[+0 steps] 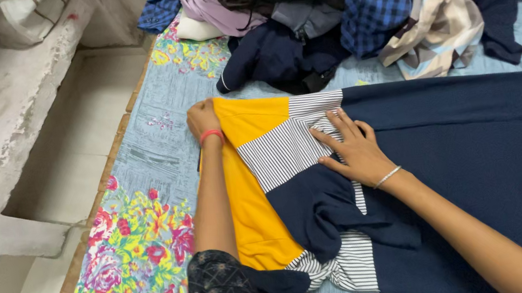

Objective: The person folds a shirt and a pillowcase on a bed and places them into an open suitcase.

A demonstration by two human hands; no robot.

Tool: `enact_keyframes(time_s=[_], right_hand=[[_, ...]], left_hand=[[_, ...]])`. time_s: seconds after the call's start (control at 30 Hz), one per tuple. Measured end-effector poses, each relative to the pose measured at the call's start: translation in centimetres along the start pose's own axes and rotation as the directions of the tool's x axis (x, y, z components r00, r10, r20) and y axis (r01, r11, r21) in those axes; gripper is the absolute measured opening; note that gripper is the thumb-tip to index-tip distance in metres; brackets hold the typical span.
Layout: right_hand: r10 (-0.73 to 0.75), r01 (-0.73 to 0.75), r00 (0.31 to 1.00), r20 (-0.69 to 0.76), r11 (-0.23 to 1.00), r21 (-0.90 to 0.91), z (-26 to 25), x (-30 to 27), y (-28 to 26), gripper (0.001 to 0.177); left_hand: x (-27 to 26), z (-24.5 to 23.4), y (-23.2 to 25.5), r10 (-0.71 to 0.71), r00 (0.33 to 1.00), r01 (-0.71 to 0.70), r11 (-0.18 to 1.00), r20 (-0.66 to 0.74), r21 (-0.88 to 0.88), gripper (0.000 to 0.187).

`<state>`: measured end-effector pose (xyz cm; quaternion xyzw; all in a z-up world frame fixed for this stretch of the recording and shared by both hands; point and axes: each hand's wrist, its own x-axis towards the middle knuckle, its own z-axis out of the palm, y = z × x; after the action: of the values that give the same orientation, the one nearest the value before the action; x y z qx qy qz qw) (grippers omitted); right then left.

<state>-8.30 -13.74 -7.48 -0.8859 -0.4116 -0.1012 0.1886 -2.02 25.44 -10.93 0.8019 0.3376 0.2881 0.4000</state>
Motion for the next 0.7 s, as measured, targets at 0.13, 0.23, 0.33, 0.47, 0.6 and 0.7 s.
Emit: enact_keyframes(time_s=[0.13,0.23,0.33,0.47,0.6,0.7], right_hand=[[-0.001,0.002,0.999,-0.040,0.999,0.033,-0.4,-0.2,-0.4,0.061],[-0.021,0.031,0.992,-0.124,0.996,0.085,-1.2,-0.4,-0.8,0.058],[-0.058,0.120,0.963,-0.263,0.967,0.225,-2.7,-1.0,-1.0,0.043],[-0.118,0.142,0.990,-0.080,0.882,0.450,-5.9,-3.0,-2.8,0.030],[-0.189,0.072,0.958,0.218,0.889,0.453,-8.0,-5.5,-5.7,0.028],[-0.085,0.007,0.993,0.087,0.754,0.657,-9.6,-6.6,-5.2,0.019]], left_hand=[[-2.1,-0.3,1.5,0.161,0.985,-0.148,0.973,-0.061,0.179,0.035],[-3.9,-2.5,3.9,0.285,0.954,-0.270,0.951,-0.089,0.150,0.037],[-7.9,-6.0,6.2,0.557,0.825,-0.538,0.825,-0.092,0.172,0.031],[-14.4,-8.5,8.2,0.672,0.710,-0.690,0.723,0.211,0.021,0.024],[-17.6,-9.0,7.6,0.547,0.673,-0.618,0.786,0.498,-0.029,0.036],[-17.5,-9.3,6.0,0.403,0.657,-0.465,0.882,0.637,-0.078,0.047]])
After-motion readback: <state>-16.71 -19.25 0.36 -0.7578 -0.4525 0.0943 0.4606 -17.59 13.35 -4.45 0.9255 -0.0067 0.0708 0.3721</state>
